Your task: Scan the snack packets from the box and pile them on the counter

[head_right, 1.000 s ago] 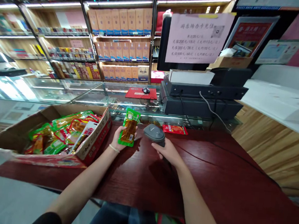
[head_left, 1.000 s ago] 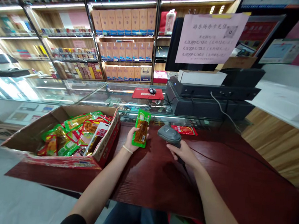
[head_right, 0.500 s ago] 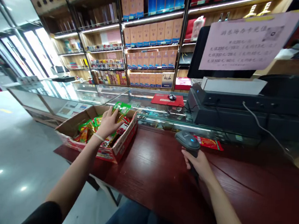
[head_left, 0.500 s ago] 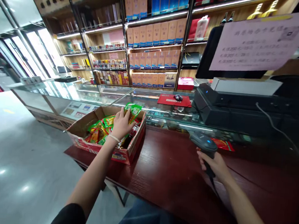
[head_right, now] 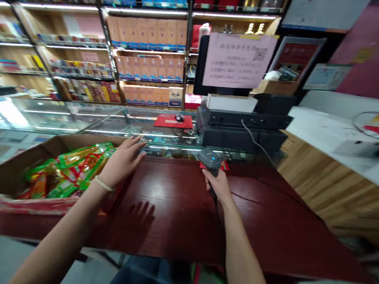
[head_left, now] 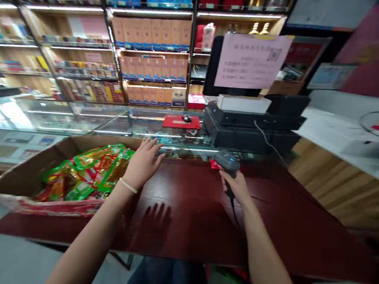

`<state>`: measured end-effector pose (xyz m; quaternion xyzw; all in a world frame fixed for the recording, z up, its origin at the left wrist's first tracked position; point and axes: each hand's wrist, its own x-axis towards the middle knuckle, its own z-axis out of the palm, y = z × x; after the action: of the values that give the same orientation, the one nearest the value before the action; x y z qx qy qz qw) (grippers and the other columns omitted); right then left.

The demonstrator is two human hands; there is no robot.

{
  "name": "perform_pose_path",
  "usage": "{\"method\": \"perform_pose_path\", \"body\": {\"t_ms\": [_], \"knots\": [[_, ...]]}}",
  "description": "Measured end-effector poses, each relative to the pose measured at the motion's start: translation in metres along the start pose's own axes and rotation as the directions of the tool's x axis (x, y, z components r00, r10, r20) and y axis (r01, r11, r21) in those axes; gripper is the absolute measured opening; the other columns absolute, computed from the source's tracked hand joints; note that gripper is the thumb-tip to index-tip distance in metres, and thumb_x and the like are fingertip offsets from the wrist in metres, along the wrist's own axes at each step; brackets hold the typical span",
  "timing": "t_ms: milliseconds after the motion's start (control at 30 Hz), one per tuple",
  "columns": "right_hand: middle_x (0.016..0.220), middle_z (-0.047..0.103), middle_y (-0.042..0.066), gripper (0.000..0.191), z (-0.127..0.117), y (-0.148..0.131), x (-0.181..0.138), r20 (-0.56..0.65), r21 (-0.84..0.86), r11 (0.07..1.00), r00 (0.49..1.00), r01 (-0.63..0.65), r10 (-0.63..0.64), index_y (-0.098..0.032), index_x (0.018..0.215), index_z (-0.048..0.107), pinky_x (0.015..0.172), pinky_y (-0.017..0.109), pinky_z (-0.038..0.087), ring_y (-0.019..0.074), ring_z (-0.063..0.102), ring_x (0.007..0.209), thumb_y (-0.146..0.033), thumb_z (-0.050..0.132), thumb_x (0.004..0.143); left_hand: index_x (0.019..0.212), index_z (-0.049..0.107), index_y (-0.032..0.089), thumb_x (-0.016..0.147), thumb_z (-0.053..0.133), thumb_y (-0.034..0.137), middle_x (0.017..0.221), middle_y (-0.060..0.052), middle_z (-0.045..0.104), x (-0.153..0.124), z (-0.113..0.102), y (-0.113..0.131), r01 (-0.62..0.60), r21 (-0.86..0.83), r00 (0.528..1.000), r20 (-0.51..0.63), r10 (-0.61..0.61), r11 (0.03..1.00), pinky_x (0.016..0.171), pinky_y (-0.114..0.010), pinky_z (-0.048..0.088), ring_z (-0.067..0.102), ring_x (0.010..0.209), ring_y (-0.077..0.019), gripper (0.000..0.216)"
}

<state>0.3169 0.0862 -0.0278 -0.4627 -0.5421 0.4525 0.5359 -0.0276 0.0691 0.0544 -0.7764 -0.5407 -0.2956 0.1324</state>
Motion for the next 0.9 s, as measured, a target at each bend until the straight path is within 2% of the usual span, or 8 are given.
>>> {"method": "perform_pose_path", "body": {"t_ms": [100, 200, 367, 533, 633, 700, 800, 900], "knots": [[0.05, 0.052, -0.007, 0.037, -0.022, -0.002, 0.005, -0.111, -0.044, 0.999, 0.993, 0.026, -0.031, -0.019, 0.083, 0.056, 0.036, 0.021, 0.035, 0.009, 0.045, 0.035, -0.049, 0.075, 0.075, 0.132, 0.056, 0.015, 0.095, 0.05, 0.034, 0.139, -0.015, 0.055, 0.019, 0.042, 0.047, -0.072, -0.113, 0.997, 0.025, 0.075, 0.991, 0.115, -0.048, 0.035, 0.044, 0.136, -0.0284, 0.043], [0.05, 0.053, -0.007, 0.036, -0.045, -0.003, 0.007, -0.204, -0.105, 0.994, 0.977, 0.035, -0.056, -0.019, 0.085, 0.058, 0.035, 0.021, 0.035, 0.0094, 0.045, 0.033, -0.05, 0.073, 0.076, 0.135, 0.053, 0.015, 0.093, 0.052, 0.034, 0.14, -0.015, 0.055, 0.031, 0.099, 0.086, -0.112, -0.208, 0.987, 0.091, 0.133, 0.972, 0.115, -0.045, 0.036, 0.045, 0.136, -0.028, 0.045], [0.05, 0.053, -0.007, 0.033, -0.072, -0.002, 0.008, -0.327, -0.14, 0.99, 0.942, 0.036, -0.08, -0.019, 0.087, 0.058, 0.035, 0.021, 0.036, 0.0103, 0.047, 0.034, -0.048, 0.072, 0.077, 0.14, 0.049, 0.011, 0.093, 0.053, 0.033, 0.146, -0.018, 0.048, 0.051, 0.192, 0.134, -0.161, -0.267, 0.938, 0.257, 0.232, 0.95, 0.117, -0.044, 0.032, 0.04, 0.14, -0.0301, 0.052], [0.05, 0.052, -0.007, 0.033, -0.084, 0.005, 0.009, -0.379, -0.07, 0.997, 0.924, 0.032, -0.056, -0.02, 0.089, 0.058, 0.033, 0.021, 0.035, 0.0097, 0.045, 0.032, -0.048, 0.071, 0.077, 0.146, 0.042, 0.011, 0.093, 0.052, 0.038, 0.153, -0.022, 0.038, 0.067, 0.259, 0.173, -0.18, -0.256, 0.883, 0.383, 0.271, 0.95, 0.116, -0.049, 0.029, 0.031, 0.144, -0.0335, 0.06], [0.049, 0.052, -0.007, 0.035, -0.086, 0.008, 0.01, -0.391, -0.042, 0.999, 0.92, 0.031, -0.045, -0.02, 0.09, 0.058, 0.033, 0.02, 0.036, 0.0093, 0.044, 0.032, -0.049, 0.071, 0.076, 0.147, 0.041, 0.014, 0.096, 0.047, 0.043, 0.152, -0.02, 0.04, 0.068, 0.278, 0.185, -0.156, -0.224, 0.868, 0.434, 0.242, 0.962, 0.114, -0.051, 0.029, 0.031, 0.143, -0.034, 0.059], [0.049, 0.052, -0.007, 0.036, -0.086, 0.009, 0.01, -0.386, -0.026, 0.999, 0.922, 0.028, -0.036, -0.02, 0.09, 0.058, 0.034, 0.02, 0.036, 0.0089, 0.044, 0.032, -0.05, 0.072, 0.076, 0.142, 0.047, 0.015, 0.095, 0.048, 0.045, 0.144, -0.019, 0.049, 0.064, 0.278, 0.188, -0.142, -0.197, 0.886, 0.413, 0.213, 0.97, 0.113, -0.05, 0.03, 0.039, 0.137, -0.0336, 0.056], [0.051, 0.053, -0.007, 0.035, -0.083, 0.009, 0.01, -0.37, -0.035, 0.999, 0.928, 0.031, -0.042, -0.02, 0.09, 0.059, 0.035, 0.02, 0.037, 0.0091, 0.046, 0.034, -0.049, 0.072, 0.077, 0.128, 0.059, 0.017, 0.091, 0.055, 0.046, 0.123, -0.016, 0.061, 0.058, 0.262, 0.183, -0.138, -0.155, 0.917, 0.352, 0.185, 0.978, 0.104, -0.046, 0.038, 0.051, 0.119, -0.0315, 0.047], [0.052, 0.053, -0.006, 0.034, -0.077, 0.009, 0.01, -0.352, -0.052, 0.998, 0.934, 0.038, -0.054, -0.019, 0.091, 0.06, 0.037, 0.02, 0.038, 0.0094, 0.047, 0.036, -0.049, 0.071, 0.078, 0.108, 0.064, 0.017, 0.089, 0.059, 0.043, 0.108, -0.013, 0.062, 0.047, 0.238, 0.167, -0.13, -0.113, 0.916, 0.367, 0.163, 0.985, 0.092, -0.04, 0.044, 0.055, 0.105, -0.0284, 0.033]]}}
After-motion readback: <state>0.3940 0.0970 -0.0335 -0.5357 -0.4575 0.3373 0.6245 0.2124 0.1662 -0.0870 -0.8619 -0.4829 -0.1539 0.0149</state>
